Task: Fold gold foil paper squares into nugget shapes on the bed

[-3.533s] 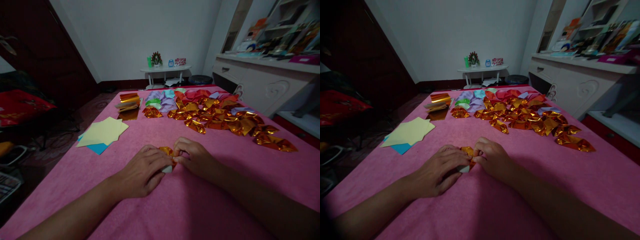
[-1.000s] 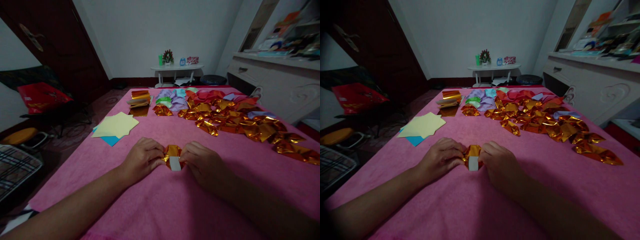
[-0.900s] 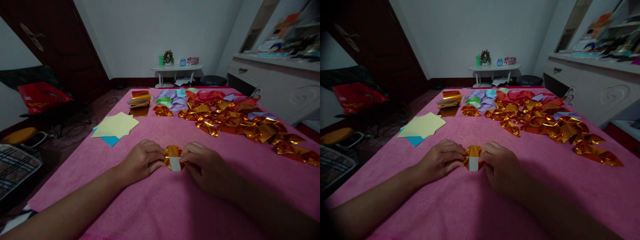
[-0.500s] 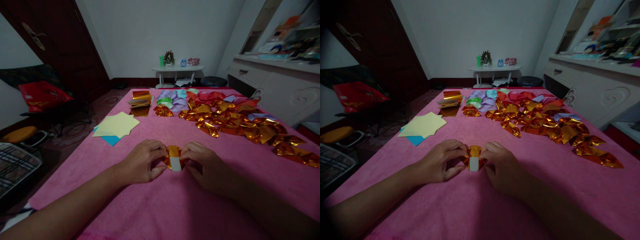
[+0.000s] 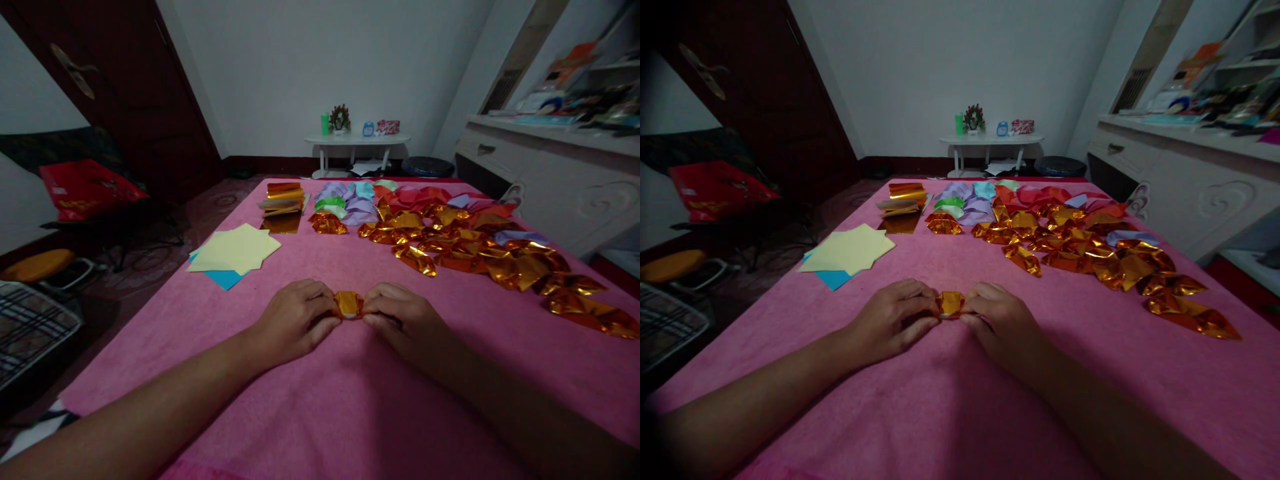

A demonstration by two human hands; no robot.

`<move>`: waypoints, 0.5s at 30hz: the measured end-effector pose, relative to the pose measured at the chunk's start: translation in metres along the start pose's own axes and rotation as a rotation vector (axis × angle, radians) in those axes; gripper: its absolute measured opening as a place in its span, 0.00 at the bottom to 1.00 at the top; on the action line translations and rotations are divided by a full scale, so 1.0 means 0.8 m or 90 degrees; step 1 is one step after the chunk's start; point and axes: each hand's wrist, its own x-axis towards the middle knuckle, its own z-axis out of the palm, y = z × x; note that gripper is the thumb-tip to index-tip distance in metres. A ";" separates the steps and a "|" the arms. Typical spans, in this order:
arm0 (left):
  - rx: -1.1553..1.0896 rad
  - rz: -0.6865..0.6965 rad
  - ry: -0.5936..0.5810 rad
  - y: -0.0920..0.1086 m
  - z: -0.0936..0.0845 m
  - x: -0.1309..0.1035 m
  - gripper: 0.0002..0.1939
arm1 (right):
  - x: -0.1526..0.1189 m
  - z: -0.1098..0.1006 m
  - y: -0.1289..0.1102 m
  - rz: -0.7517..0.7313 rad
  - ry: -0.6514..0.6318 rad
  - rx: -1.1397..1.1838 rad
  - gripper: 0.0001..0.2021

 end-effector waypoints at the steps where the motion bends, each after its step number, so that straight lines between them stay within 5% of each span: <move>1: -0.019 -0.016 0.009 -0.001 0.002 0.001 0.10 | 0.002 0.001 0.002 0.028 0.012 0.005 0.08; 7: -0.079 -0.176 0.044 -0.006 0.012 0.013 0.08 | 0.017 0.009 0.010 0.186 0.060 -0.046 0.08; 13: -0.018 -0.244 0.071 -0.007 0.018 0.013 0.07 | 0.020 0.016 0.009 0.227 0.094 -0.164 0.02; 15: -0.008 -0.257 0.080 -0.005 0.018 0.012 0.11 | 0.020 0.019 0.006 0.219 0.100 -0.178 0.07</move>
